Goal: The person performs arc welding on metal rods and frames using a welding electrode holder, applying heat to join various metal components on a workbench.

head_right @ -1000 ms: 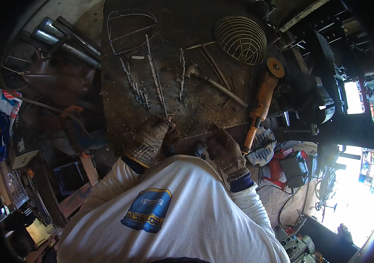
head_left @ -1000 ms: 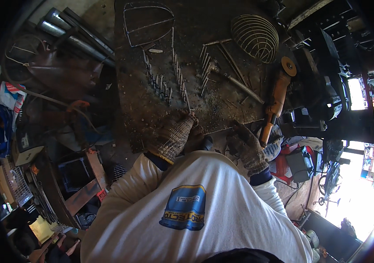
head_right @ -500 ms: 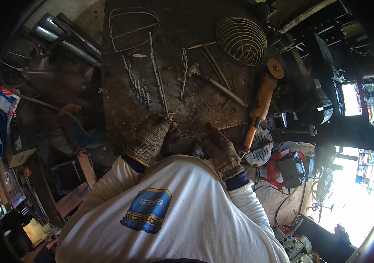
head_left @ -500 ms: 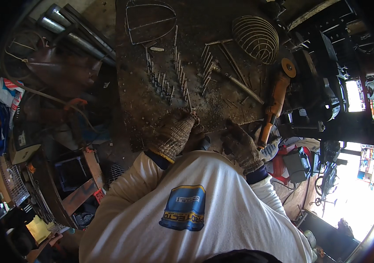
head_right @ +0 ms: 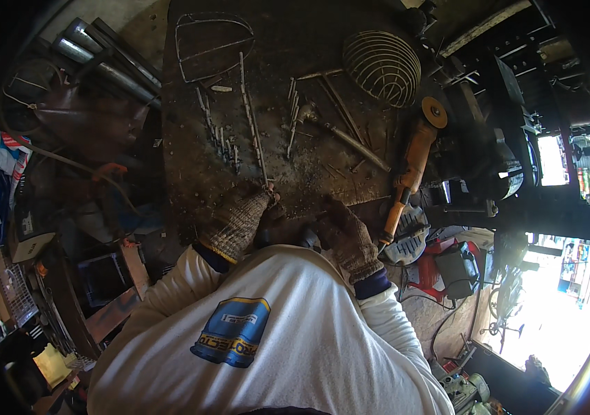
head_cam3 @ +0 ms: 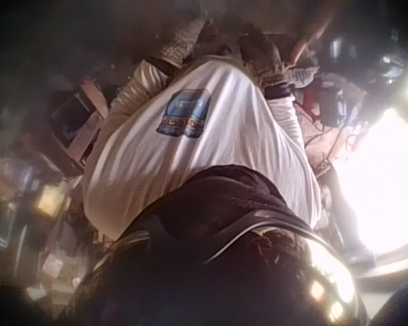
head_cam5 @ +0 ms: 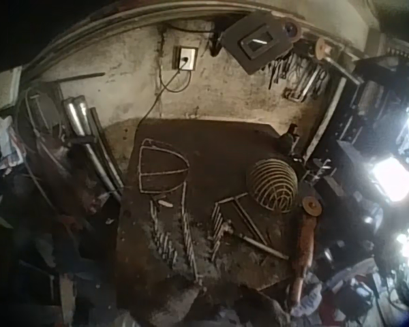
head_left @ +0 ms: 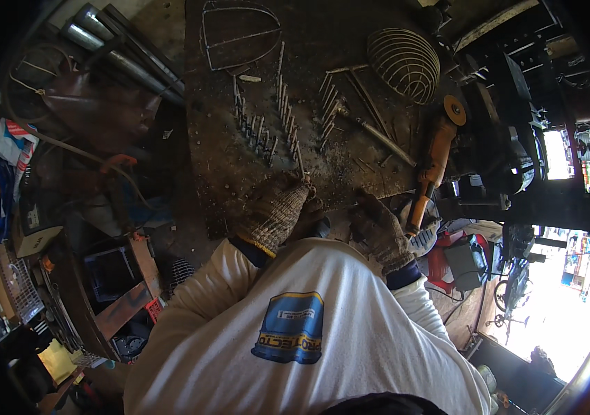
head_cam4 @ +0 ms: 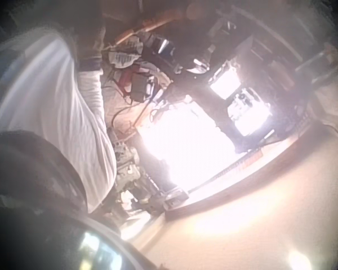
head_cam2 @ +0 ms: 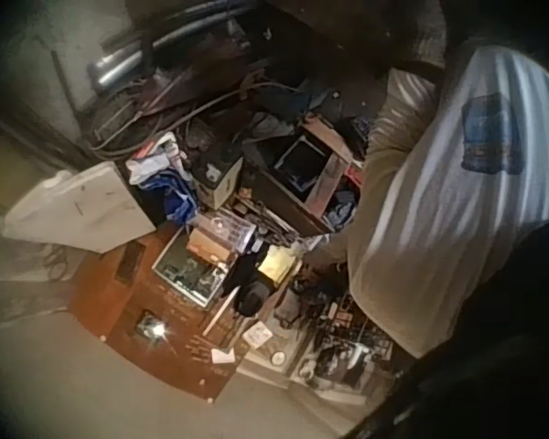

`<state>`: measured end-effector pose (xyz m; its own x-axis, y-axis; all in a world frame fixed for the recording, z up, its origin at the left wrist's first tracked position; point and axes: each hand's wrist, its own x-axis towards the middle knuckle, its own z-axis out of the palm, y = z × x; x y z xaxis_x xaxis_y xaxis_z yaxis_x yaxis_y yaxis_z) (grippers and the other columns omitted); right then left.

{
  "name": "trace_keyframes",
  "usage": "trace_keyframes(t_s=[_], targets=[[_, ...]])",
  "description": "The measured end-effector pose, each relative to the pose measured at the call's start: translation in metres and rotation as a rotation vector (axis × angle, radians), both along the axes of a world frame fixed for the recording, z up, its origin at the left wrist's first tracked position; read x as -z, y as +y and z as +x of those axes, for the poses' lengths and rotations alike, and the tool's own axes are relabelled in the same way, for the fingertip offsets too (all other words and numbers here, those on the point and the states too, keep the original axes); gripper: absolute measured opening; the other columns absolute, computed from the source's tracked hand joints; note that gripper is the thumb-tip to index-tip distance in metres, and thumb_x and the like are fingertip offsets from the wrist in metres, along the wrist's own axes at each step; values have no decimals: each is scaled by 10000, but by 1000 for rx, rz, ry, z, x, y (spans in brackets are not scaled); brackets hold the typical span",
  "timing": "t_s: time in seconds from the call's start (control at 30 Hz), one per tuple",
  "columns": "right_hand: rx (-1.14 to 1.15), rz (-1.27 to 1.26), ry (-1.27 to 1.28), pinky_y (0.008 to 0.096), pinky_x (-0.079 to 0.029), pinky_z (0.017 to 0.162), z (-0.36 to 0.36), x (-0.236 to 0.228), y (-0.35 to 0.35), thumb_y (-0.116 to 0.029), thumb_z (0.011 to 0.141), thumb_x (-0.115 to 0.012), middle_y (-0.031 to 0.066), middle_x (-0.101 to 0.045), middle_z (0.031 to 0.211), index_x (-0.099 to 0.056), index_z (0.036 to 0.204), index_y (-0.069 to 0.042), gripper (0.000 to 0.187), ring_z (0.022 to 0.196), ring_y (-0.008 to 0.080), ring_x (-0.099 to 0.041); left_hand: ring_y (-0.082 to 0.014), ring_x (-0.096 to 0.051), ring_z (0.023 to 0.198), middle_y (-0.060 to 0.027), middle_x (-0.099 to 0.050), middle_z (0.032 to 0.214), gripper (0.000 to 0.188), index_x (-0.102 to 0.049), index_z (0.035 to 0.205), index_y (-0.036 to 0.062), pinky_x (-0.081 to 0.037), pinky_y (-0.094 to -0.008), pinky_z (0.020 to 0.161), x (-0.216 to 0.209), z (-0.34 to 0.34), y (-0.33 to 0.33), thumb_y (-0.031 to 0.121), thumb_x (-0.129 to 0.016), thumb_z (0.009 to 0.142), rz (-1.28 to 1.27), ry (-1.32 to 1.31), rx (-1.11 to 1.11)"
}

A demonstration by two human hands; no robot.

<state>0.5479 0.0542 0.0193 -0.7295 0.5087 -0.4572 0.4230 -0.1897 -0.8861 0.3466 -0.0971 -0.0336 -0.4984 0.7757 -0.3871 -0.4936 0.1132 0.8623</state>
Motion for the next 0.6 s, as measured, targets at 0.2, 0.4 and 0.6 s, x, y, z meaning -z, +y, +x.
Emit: trace_keyframes(t_s=[0.2,0.4,0.6], targets=[[68,-14,124,244,-485,672,-6,14,6,-92,995,-615,40,-632,1064,-414,1504,-5,554,782,97,-569,-197,-686,909,-80,-693,1000,137,-663,1120,40,-618,-358,797,3,-1,2,104,-634,1003,-109,7,12],[57,43,134,234,-466,642,-27,15,7,-89,1001,-599,45,-659,1073,-423,1497,5,534,765,83,-560,-248,-703,929,-120,-740,972,331,-715,1032,41,-538,-389,858,-15,1,-2,335,-566,1009,-122,74,30],[21,-55,162,234,-480,662,-29,30,15,-106,1013,-598,55,-675,1134,-406,1517,-27,545,778,80,-572,-173,-682,954,-94,-700,1050,140,-663,1123,44,-611,-317,803,12,1,-1,102,-642,997,-71,293,16]])
